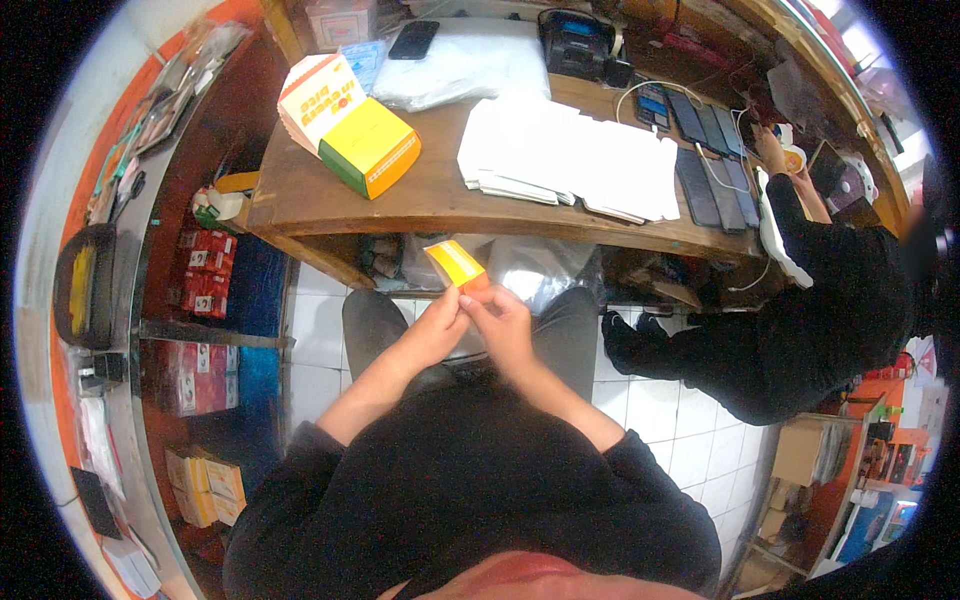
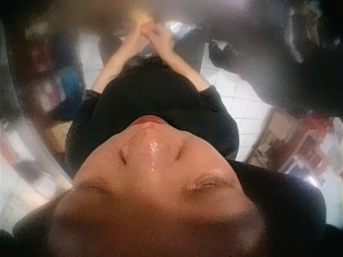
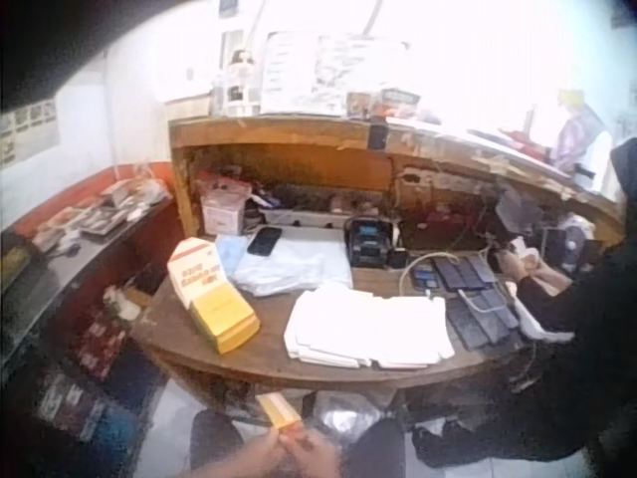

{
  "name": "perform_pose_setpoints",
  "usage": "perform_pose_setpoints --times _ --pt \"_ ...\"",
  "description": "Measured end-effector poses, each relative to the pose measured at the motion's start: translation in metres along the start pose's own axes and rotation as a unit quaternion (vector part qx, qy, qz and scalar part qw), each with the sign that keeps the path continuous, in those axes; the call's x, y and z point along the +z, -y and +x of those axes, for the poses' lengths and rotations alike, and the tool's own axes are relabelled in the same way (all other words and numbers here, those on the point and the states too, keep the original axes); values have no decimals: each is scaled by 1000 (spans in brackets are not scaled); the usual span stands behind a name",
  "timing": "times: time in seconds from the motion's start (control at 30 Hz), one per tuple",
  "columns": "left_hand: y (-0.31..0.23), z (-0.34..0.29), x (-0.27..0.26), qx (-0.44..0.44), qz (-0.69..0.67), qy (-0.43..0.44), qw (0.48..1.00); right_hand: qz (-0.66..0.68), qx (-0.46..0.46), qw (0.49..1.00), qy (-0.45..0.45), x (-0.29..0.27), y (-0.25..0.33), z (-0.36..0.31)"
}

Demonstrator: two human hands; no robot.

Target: The person assembles small, flat-packed cardboard boxes by folding the flaps and securing them with adhesive. They handle multiple boxes one by one, folding the sides and bottom to form the box shape.

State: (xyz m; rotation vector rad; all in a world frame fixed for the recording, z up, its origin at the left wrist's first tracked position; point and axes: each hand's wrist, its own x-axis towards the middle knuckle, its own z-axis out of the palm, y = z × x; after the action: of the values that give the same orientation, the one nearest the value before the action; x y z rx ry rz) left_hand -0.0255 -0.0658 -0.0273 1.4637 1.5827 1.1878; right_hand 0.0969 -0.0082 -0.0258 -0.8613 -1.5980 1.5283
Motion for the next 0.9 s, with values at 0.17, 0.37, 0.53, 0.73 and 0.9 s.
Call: perform_pose_setpoints --times 0.17,0.37,0.53,0.73,0.9 --pt "-8 3 -10 -89 149 39 984 -149 -93 984 28 -9 2 -12" --pt "-10 3 7 66 354 158 919 -406 -135 901 77 -44 37 -15" --pt "-15 -1 0 -113 176 92 974 -278 -9 955 101 -80 -7 -12" --pt "20 -11 -21 -89 322 186 924 -419 -63 894 147 -86 -26 -16" --pt "18 -7 -14 -78 329 226 914 -453 -89 860 218 -48 -20 -15"
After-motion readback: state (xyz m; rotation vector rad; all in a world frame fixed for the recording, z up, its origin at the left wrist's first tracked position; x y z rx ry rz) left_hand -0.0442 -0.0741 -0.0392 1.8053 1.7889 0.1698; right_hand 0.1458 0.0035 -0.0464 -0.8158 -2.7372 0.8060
